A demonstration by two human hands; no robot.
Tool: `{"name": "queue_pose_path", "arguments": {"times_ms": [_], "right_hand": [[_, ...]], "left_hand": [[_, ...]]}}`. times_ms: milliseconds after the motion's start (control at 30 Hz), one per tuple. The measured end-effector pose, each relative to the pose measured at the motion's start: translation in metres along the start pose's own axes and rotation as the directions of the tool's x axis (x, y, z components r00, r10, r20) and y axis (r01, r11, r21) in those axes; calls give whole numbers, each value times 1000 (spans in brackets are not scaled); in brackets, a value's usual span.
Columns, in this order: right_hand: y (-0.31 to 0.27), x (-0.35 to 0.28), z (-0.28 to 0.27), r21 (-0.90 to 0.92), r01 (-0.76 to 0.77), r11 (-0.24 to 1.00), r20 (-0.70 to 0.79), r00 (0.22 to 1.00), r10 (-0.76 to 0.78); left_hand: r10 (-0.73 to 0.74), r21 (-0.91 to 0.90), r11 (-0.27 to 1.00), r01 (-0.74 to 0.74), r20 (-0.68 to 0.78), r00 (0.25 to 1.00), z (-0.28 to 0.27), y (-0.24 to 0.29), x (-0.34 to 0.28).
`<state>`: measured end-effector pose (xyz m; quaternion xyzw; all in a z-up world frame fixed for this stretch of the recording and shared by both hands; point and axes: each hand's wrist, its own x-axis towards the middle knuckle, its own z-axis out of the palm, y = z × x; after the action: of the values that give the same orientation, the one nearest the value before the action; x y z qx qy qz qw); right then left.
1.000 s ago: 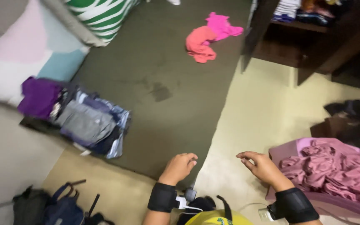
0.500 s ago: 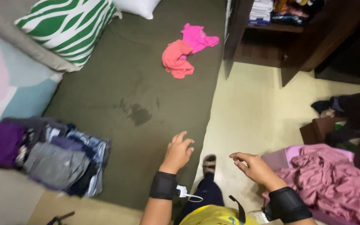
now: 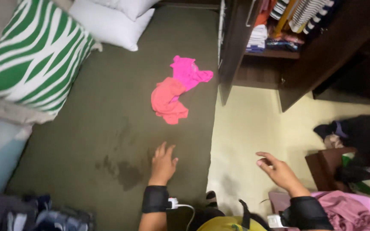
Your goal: The person folds a purple garment and places it on a stack on the bed. They then pick up a pink shirt, hang it on a white hanger, and place it in a wardrobe. Finally, they fold a light pink t-shirt and add it to the stack on the bed.
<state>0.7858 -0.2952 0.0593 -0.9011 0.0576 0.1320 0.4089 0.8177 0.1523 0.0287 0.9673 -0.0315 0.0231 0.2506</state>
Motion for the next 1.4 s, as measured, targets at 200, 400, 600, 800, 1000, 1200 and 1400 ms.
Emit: {"name": "queue_pose_path", "arguments": {"times_ms": [200,400,600,800,1000,1200,1400], "right_hand": [[7,81,3,21,-32,999,-87,996,34],[-43,187,7,-31,66,997,37,997,-64],[-79,319,23,-74,232,970,274,940,-204],[-116,436,48,-68,358,931,450,844,-292],[-136,514,91,-25,373,927,619,734,-279],[-121,589,156,-30,252,967,632,755,-177],[-92,625,244,81,396,914,632,689,-355]], "left_hand": [[82,-77,993,-87,-65,995,-14,26,74],[-11,-84,996,14,40,999,-2,7,111],[-41,-9,999,40,-232,972,31,-20,171],[-357,107,923,369,-113,927,39,-29,262],[-657,-68,753,655,-7,754,67,-71,335],[-824,-22,555,831,118,554,134,-116,348],[-735,-405,619,673,4,678,177,-132,303]]}}
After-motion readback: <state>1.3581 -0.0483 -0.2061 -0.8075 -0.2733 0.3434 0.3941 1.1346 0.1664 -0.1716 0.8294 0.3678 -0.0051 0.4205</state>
